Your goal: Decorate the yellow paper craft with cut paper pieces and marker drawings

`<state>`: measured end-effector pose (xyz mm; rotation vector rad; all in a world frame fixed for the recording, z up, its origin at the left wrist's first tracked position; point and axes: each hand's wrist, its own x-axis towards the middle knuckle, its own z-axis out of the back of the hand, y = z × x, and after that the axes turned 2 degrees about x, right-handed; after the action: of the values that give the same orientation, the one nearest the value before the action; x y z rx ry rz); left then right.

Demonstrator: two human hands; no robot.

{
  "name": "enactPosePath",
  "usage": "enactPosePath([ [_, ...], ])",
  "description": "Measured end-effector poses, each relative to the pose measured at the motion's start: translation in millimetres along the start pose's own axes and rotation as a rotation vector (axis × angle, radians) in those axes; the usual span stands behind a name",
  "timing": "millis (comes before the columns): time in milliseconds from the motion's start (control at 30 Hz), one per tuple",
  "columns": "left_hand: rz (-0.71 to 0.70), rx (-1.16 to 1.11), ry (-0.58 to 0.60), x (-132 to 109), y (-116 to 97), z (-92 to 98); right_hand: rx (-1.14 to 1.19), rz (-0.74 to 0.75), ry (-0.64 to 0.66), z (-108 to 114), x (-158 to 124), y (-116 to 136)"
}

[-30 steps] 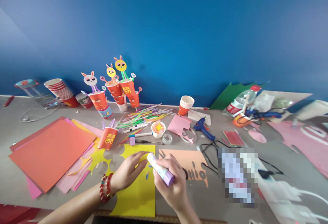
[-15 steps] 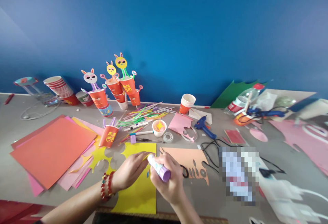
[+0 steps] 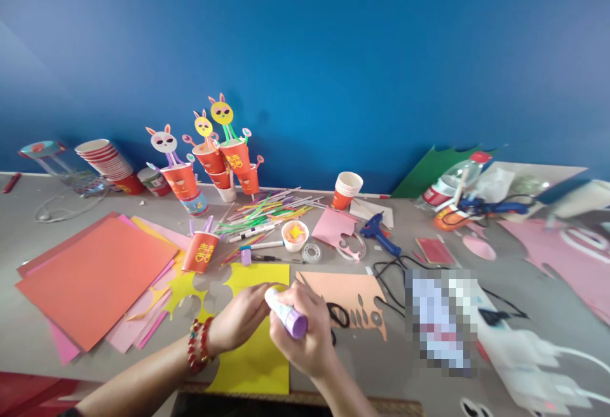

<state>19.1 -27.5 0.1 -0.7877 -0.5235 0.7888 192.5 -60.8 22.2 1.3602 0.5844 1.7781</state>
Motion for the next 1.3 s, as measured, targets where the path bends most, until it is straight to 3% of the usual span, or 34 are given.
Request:
enactPosePath([
  [400,0.062,0.034,-0.016,0.6,-3.4,-0.8,-0.054,0.020,0.004,-0.3,0.3,-4.2],
  [833,0.041,0.008,-0.021,1.7,-1.9,-2.6,-0.086,0.055,0.034,-0.7,3.0,-4.6],
  [1300,0.072,0.011,-0.021,1.7,-1.2,-3.3,-0.048,-0.020,0.011,0.6,5.6,-6.1],
])
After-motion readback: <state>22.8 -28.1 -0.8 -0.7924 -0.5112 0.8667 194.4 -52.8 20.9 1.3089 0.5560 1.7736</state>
